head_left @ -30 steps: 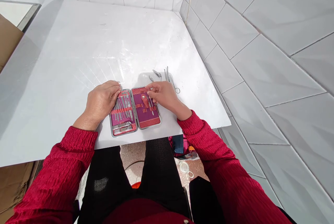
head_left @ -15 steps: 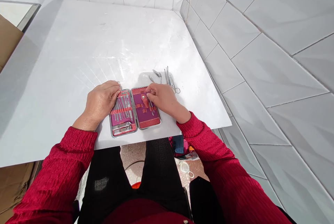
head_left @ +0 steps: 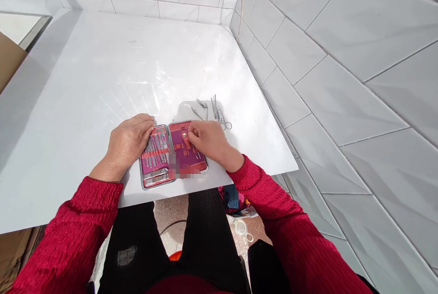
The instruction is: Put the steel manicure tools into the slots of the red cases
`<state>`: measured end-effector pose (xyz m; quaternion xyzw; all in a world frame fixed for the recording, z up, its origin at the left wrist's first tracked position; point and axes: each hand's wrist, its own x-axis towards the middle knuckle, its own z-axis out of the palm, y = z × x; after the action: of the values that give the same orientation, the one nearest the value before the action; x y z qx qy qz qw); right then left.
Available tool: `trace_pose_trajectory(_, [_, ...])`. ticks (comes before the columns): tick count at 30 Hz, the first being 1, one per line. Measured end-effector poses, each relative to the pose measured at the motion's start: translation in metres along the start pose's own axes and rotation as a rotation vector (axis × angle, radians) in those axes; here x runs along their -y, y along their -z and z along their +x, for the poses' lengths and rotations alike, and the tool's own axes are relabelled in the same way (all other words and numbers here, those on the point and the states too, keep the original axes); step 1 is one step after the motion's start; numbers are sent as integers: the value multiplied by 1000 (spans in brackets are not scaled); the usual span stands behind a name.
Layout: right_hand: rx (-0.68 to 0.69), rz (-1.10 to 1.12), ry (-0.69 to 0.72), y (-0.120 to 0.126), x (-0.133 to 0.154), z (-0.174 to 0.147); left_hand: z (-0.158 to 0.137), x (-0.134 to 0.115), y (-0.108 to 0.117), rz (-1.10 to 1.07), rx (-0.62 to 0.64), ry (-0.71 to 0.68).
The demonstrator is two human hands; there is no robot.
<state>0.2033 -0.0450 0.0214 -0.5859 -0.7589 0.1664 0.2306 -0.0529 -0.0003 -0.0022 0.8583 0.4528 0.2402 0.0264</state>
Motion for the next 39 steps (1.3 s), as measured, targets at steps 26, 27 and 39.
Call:
trace_pose_trajectory(26, [-458,-55,-463,42,-71,35,-1,1,1,14,-19,-25])
trace_pose_trajectory(27, [-450,-41,-471,42,-72,34,-1,1,1,15,-18,-24])
trace_pose_trajectory(39, [-320,46,-460,26,-72,50,0,0,0,19,-22,-25])
